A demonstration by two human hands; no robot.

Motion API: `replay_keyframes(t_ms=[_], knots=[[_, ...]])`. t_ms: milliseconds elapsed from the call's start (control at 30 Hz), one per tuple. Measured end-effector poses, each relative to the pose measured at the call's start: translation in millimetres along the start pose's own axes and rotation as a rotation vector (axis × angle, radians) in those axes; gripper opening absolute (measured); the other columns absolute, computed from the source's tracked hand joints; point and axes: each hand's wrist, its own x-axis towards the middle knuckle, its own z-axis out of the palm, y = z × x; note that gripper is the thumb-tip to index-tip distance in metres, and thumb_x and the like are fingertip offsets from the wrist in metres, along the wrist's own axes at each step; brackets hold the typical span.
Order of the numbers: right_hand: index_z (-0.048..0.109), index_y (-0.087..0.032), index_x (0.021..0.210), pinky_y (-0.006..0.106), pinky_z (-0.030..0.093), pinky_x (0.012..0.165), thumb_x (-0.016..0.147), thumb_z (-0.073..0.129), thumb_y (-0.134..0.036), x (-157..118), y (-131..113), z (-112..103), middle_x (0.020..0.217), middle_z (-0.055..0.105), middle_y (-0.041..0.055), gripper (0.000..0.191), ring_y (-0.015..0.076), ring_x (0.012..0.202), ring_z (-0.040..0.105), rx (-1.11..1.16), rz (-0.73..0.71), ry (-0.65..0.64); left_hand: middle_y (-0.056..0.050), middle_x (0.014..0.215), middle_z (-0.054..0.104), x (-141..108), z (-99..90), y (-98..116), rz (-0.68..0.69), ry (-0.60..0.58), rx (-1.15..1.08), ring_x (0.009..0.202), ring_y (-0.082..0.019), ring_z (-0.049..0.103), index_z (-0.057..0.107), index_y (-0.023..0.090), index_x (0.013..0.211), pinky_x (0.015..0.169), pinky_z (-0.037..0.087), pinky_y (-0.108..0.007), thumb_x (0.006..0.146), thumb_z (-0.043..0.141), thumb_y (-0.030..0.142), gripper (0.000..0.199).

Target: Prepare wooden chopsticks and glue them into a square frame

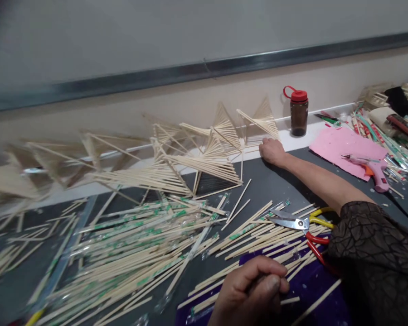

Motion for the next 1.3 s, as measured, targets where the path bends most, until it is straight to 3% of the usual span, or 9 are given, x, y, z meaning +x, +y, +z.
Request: replay_keyframes(t_ms=[300, 400, 500, 600, 667, 800, 933, 1067, 1300], knots=[[0.062, 0.001, 0.11, 0.032, 0.039, 0.074, 0.087, 0.038, -0.008, -19.4, 13.4, -18.9, 0.109, 0.062, 0.0257, 0.035, 0.0258, 0.099, 0.059, -0.03, 0.006, -0.024, -0.003, 0.067, 0.066, 12.3, 4.3, 4.1, 0.158, -0.038, 0.023, 0.05, -0.007, 0.053, 0.07, 0.015, 0.081, 0.048, 0.039, -0.019, 0.074, 0.064, 0.029, 0.017], [0.066, -0.008, 0.102, 0.032, 0.037, 0.066, 0.089, 0.044, -0.02, -53.5, 12.2, -44.5, 0.102, 0.068, 0.0198, 0.028, 0.025, 0.089, 0.062, 0.046, 0.062, -0.033, -0.004, 0.07, 0.066, 11.9, 4.6, 5.0, 0.209, 0.003, -0.002, 0.053, -0.008, 0.053, 0.07, 0.014, 0.086, 0.047, 0.038, -0.018, 0.077, 0.063, 0.029, 0.018], [0.066, -0.016, 0.098, 0.029, 0.037, 0.063, 0.088, 0.052, -0.03, -103.2, -4.4, -75.5, 0.088, 0.071, 0.0101, 0.022, 0.0207, 0.081, 0.063, 0.27, 0.041, 0.009, -0.009, 0.097, 0.069, 13.9, 2.4, 5.9, 0.381, 0.125, -0.076, 0.076, -0.012, 0.061, 0.066, 0.017, 0.109, 0.056, 0.043, -0.018, 0.081, 0.062, 0.03, 0.032], [0.064, -0.021, 0.094, 0.026, 0.039, 0.062, 0.089, 0.051, -0.032, -155.1, -34.5, -97.8, 0.082, 0.069, 0.0042, 0.018, 0.0156, 0.071, 0.06, 0.461, -0.15, -0.074, -0.011, 0.128, 0.059, 19.0, -0.9, 6.5, 0.564, 0.251, -0.151, 0.11, -0.019, 0.057, 0.055, 0.021, 0.127, 0.08, 0.048, -0.025, 0.08, 0.066, 0.031, 0.049], [0.062, -0.021, 0.092, 0.025, 0.04, 0.062, 0.09, 0.049, -0.033, -181.5, -55.0, -104.8, 0.08, 0.068, 0.0024, 0.017, 0.014, 0.069, 0.059, 0.512, -0.252, -0.127, -0.01, 0.129, 0.059, 22.9, -1.9, 6.8, 0.604, 0.262, -0.177, 0.116, -0.02, 0.055, 0.057, 0.021, 0.126, 0.09, 0.046, -0.029, 0.082, 0.065, 0.033, 0.045], [0.06, -0.021, 0.094, 0.024, 0.041, 0.064, 0.091, 0.046, -0.028, -208.8, -77.4, -108.3, 0.088, 0.068, 0.0027, 0.016, 0.0128, 0.072, 0.06, 0.511, -0.311, -0.096, -0.008, 0.105, 0.07, 28.7, -2.4, 9.5, 0.614, 0.18, -0.225, 0.101, -0.018, 0.063, 0.066, 0.016, 0.11, 0.088, 0.047, -0.029, 0.087, 0.057, 0.036, 0.032], [0.061, -0.022, 0.09, 0.027, 0.039, 0.062, 0.091, 0.043, -0.03, -224.0, -79.6, -115.4, 0.086, 0.068, 0.0045, 0.02, 0.0159, 0.072, 0.06, 0.322, -0.269, -0.032, -0.004, 0.081, 0.07, 29.3, -6.9, 16.4, 0.639, 0.244, -0.328, 0.078, -0.012, 0.064, 0.066, 0.014, 0.093, 0.073, 0.049, -0.023, 0.091, 0.051, 0.035, 0.026], [0.062, -0.025, 0.086, 0.028, 0.038, 0.06, 0.088, 0.043, -0.03, -244.2, -87.3, -126.6, 0.082, 0.068, 0.0046, 0.019, 0.0169, 0.069, 0.058, 0.245, -0.316, -0.051, 0.004, 0.054, 0.053, 28.3, -12.5, 22.1, 0.636, 0.194, -0.397, 0.046, -0.006, 0.049, 0.063, 0.014, 0.093, 0.052, 0.041, -0.018, 0.094, 0.044, 0.039, 0.031], [0.065, -0.024, 0.093, 0.03, 0.041, 0.065, 0.089, 0.04, -0.028, -260.4, -153.1, -141.8, 0.094, 0.069, 0.0084, 0.027, 0.0195, 0.081, 0.06, 0.189, -0.592, -0.057, 0.008, 0.05, 0.041, 36.5, -21.4, 25.1, 0.584, 0.048, -0.479, 0.035, -0.003, 0.031, 0.059, 0.015, 0.091, 0.042, 0.03, -0.017, 0.096, 0.041, 0.04, 0.031]])
